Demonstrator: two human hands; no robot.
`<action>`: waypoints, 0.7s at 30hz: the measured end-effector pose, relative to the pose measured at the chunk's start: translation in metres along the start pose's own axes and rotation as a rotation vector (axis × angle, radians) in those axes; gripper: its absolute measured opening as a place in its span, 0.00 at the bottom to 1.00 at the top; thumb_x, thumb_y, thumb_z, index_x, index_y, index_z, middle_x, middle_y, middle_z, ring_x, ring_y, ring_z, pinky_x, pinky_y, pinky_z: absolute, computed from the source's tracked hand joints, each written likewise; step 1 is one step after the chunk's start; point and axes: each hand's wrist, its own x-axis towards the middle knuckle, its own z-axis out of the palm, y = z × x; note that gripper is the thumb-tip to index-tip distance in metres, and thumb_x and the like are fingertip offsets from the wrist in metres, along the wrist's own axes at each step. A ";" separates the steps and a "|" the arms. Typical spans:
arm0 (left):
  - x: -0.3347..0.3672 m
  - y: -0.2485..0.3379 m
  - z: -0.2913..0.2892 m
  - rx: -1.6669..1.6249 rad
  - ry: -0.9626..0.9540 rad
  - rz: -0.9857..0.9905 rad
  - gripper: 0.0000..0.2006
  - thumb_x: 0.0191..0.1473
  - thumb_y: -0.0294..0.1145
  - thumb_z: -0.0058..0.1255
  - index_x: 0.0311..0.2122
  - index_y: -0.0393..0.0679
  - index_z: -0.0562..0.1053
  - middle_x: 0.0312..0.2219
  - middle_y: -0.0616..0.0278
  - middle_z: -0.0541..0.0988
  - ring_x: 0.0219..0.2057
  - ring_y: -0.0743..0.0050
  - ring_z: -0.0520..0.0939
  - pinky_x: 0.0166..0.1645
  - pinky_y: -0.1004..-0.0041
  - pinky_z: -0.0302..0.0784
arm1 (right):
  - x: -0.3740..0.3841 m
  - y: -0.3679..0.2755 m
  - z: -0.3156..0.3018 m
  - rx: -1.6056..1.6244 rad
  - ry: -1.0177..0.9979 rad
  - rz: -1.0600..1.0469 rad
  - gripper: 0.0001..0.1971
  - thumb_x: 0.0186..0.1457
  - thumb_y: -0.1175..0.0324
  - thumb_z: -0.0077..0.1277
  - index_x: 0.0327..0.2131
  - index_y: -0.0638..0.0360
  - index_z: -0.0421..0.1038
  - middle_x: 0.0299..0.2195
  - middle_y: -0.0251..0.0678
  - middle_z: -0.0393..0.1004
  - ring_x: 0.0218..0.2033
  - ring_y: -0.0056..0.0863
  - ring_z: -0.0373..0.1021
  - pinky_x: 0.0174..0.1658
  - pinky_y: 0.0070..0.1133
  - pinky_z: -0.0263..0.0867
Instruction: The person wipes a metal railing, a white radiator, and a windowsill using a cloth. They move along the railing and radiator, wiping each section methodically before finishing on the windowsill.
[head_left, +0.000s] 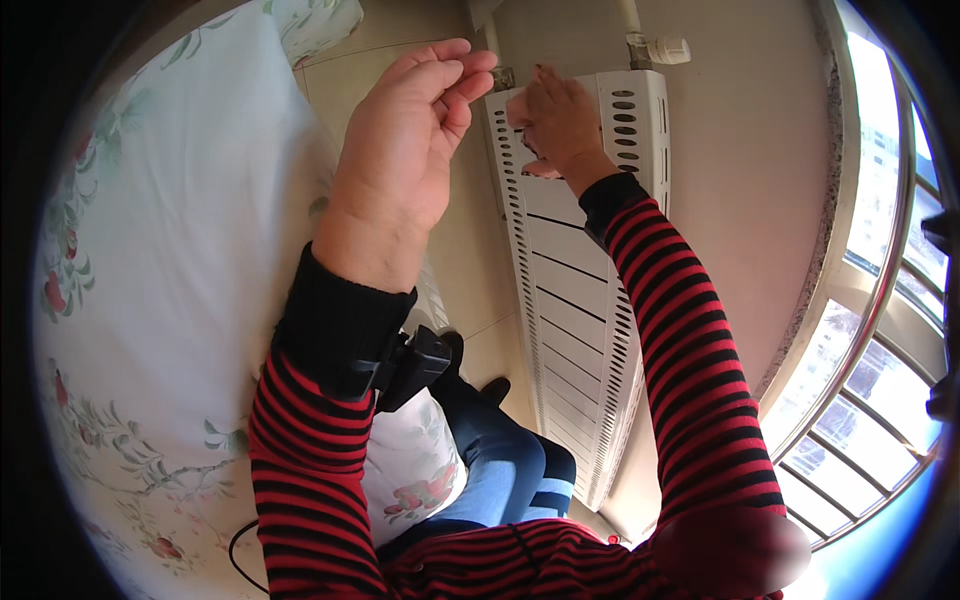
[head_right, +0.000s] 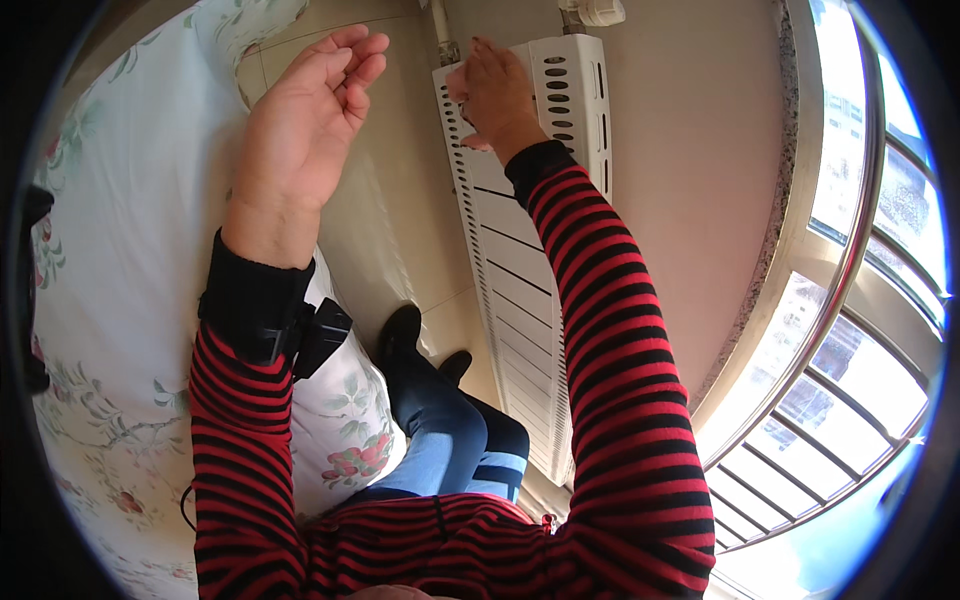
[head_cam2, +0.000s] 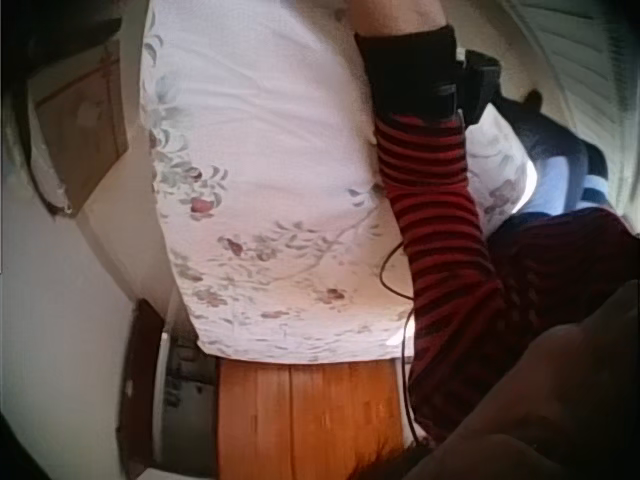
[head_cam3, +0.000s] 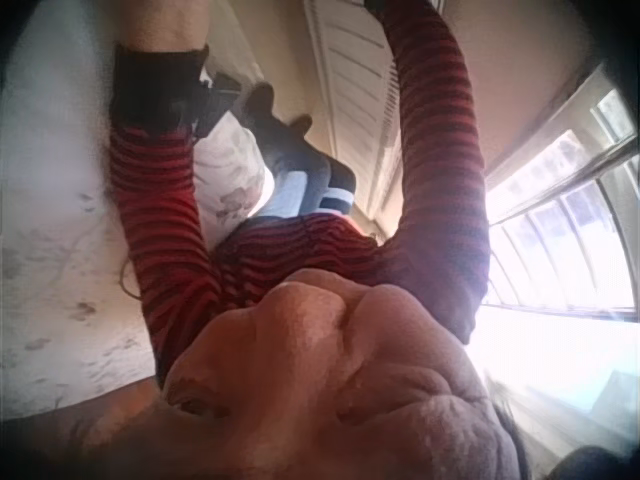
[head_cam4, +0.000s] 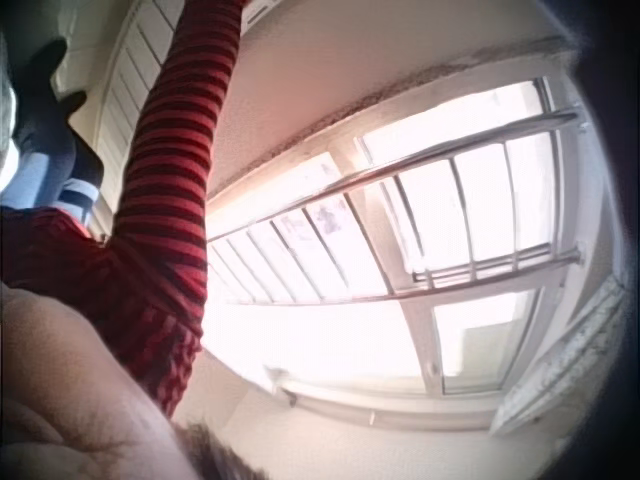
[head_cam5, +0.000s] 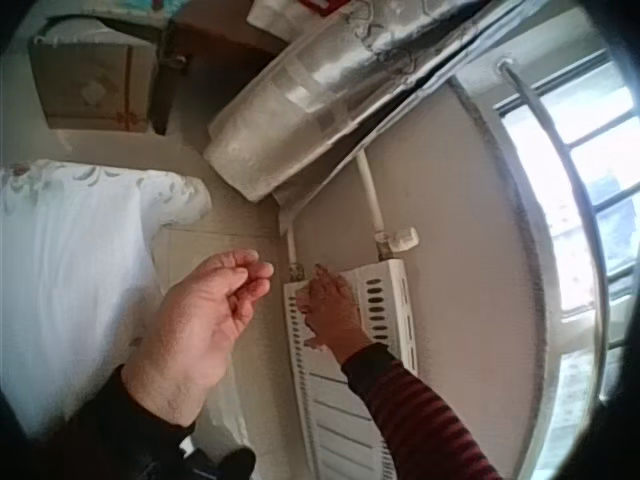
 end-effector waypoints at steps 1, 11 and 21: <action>-0.002 0.000 0.001 -0.008 0.004 -0.007 0.10 0.61 0.23 0.47 0.47 0.37 0.74 0.43 0.56 0.82 0.43 0.75 0.80 0.43 0.82 0.73 | -0.017 -0.016 0.017 -0.023 -0.037 -0.075 0.29 0.37 0.42 0.71 0.42 0.45 0.83 0.65 0.37 0.63 0.72 0.36 0.48 0.72 0.37 0.39; -0.006 0.000 0.001 0.028 -0.022 -0.028 0.14 0.64 0.25 0.46 0.53 0.37 0.72 0.48 0.58 0.80 0.46 0.77 0.80 0.45 0.83 0.73 | -0.023 -0.050 0.022 -0.018 -0.304 -0.360 0.27 0.39 0.43 0.72 0.43 0.37 0.78 0.64 0.45 0.65 0.70 0.42 0.54 0.72 0.38 0.40; -0.010 0.003 -0.001 0.013 -0.042 -0.036 0.13 0.65 0.26 0.46 0.53 0.38 0.72 0.49 0.57 0.79 0.47 0.77 0.79 0.45 0.82 0.73 | 0.053 -0.049 0.067 0.249 -0.002 -0.141 0.37 0.35 0.43 0.74 0.49 0.50 0.76 0.64 0.41 0.66 0.71 0.38 0.51 0.71 0.32 0.43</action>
